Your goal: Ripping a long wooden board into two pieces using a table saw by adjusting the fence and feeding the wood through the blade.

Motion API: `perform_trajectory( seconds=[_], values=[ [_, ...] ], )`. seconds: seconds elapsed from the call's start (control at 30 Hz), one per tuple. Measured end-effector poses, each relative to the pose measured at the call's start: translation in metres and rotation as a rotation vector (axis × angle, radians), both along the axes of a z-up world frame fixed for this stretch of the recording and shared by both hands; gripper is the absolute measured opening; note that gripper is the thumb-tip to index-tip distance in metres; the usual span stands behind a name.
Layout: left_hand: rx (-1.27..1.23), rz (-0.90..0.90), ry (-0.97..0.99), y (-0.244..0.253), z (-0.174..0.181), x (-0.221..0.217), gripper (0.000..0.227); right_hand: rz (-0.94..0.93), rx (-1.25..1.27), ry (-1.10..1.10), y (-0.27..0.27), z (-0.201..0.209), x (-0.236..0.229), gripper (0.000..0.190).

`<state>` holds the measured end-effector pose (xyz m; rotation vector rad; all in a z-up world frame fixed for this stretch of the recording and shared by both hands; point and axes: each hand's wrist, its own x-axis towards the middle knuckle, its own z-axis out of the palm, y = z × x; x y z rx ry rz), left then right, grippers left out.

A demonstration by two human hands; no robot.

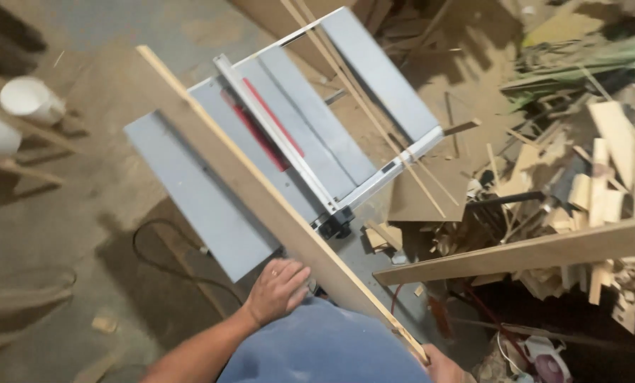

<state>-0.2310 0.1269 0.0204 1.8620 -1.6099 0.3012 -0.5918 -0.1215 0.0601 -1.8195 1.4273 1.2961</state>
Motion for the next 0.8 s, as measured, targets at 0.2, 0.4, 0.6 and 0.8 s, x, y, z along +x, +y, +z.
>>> perform_trajectory(
  seconds=[0.2, 0.4, 0.6, 0.8],
  values=[
    [0.123, -0.113, 0.132, 0.001, -0.018, 0.0, 0.017, -0.036, -0.372, -0.268, -0.026, -0.008, 0.005, 0.046],
    [0.233, 0.052, 0.216, 0.01, -0.037, 0.001, 0.016, -0.14, -0.343, -0.562, -0.095, -0.005, 0.06, 0.056],
    [0.478, 0.347, 0.352, 0.027, -0.049, -0.025, 0.022, -0.15, -0.309, -0.53, -0.133, 0.025, 0.154, 0.072],
    [0.851, 0.476, 0.376, 0.024, -0.099, -0.06, 0.025, -0.185, -0.2, -0.485, -0.168, 0.016, 0.198, 0.075]
  ],
)
